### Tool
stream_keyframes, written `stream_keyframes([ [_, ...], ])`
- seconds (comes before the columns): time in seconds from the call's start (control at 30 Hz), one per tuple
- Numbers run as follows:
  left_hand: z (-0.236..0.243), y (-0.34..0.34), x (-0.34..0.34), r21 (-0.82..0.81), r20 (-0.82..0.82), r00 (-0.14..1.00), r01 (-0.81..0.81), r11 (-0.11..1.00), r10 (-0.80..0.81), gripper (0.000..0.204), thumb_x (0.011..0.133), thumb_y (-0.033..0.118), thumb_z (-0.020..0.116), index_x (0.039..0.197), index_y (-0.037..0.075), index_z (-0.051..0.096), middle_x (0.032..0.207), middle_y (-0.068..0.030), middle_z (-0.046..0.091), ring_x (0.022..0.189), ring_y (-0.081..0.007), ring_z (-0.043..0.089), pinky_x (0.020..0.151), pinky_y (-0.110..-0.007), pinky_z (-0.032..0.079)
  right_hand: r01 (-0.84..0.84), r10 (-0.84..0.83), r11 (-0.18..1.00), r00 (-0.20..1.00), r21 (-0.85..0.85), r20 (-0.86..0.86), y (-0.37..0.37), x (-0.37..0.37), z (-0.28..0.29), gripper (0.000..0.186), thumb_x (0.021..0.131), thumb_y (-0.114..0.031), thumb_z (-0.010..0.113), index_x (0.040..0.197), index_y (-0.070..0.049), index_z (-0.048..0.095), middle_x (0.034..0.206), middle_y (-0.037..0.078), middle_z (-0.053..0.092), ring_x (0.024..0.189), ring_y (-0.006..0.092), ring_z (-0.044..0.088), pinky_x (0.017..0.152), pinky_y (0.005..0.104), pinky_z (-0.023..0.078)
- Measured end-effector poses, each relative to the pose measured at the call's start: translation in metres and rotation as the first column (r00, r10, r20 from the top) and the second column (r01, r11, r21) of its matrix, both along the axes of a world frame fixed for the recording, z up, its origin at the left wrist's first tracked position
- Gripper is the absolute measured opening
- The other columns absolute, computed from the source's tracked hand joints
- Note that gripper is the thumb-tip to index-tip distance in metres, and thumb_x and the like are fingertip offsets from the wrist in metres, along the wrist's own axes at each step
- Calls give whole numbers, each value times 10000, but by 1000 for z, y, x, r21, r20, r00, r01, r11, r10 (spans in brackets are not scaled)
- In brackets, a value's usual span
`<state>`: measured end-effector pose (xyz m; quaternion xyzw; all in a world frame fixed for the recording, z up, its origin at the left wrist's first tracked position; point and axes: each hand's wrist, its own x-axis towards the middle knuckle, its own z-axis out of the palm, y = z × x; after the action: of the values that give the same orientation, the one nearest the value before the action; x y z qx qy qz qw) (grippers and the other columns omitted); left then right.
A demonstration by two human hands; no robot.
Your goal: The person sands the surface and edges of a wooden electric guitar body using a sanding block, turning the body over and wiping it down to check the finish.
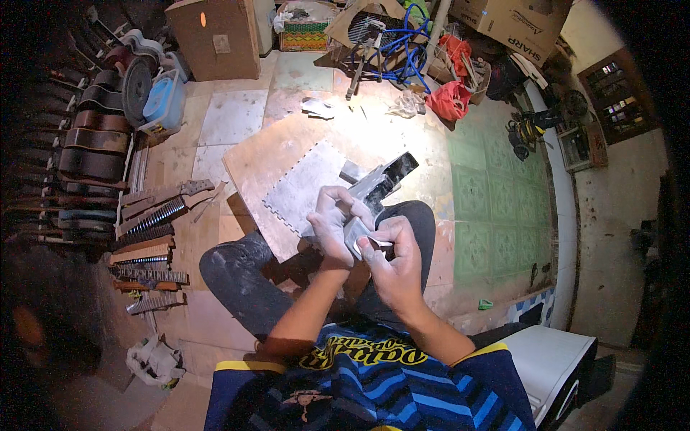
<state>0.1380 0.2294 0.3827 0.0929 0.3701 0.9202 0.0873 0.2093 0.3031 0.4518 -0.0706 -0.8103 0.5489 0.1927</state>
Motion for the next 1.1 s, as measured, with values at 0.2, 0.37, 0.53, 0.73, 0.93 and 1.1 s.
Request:
stream_keyframes([
  [0.2, 4, 6, 3, -97, 24, 988, -149, 984, 152, 880, 778, 911, 300, 1005, 68, 411, 727, -75, 533, 681, -150, 535, 671, -282, 464, 7, -4, 999, 999, 47, -47, 3, -11, -2, 204, 801, -41, 740, 904, -16, 566, 854, 128, 537, 788, 259, 550, 718, 345, 455],
  [0.37, 5, 19, 10, -41, 41, 983, -175, 984, 177, 883, 769, 913, 320, 1010, 68, 409, 688, -83, 547, 628, -166, 545, 645, -285, 480, 39, -33, 992, 998, 120, -56, 5, -15, 5, 212, 784, -35, 750, 886, -35, 564, 839, 124, 519, 787, 265, 541, 710, 348, 454],
  [0.53, 0, 5, 10, -22, -61, 998, 22, 1000, -23, 854, 818, 882, 293, 1004, 60, 435, 793, -42, 512, 756, -126, 524, 730, -276, 456, -8, 25, 990, 992, 138, -121, 3, 8, 0, 225, 822, -83, 747, 847, -28, 531, 847, 90, 517, 765, 197, 511, 703, 300, 428],
  [0.73, 9, 15, 11, -100, 8, 978, -205, 974, 207, 892, 776, 909, 325, 1013, 55, 424, 699, -60, 533, 633, -147, 534, 626, -266, 466, 49, -36, 991, 994, 126, -100, 6, -8, 3, 225, 765, -44, 765, 855, -26, 560, 848, 135, 526, 791, 285, 543, 703, 365, 455],
  [0.93, 10, 24, 7, -132, -38, 950, -311, 941, 309, 898, 766, 910, 342, 1026, 54, 413, 680, -69, 541, 600, -150, 540, 595, -272, 469, 86, -81, 992, 995, 93, -58, 12, -18, 6, 231, 756, -43, 775, 845, -32, 562, 852, 136, 532, 781, 282, 542, 708, 362, 453],
  [1.1, 1, 8, 6, -1, -49, 999, 16, 1000, -16, 881, 773, 898, 372, 1008, 50, 428, 757, -74, 538, 709, -153, 546, 683, -297, 470, 11, 4, 992, 992, 125, -122, 7, 8, 0, 219, 792, -72, 763, 858, -23, 561, 843, 107, 522, 762, 225, 530, 689, 317, 438],
])
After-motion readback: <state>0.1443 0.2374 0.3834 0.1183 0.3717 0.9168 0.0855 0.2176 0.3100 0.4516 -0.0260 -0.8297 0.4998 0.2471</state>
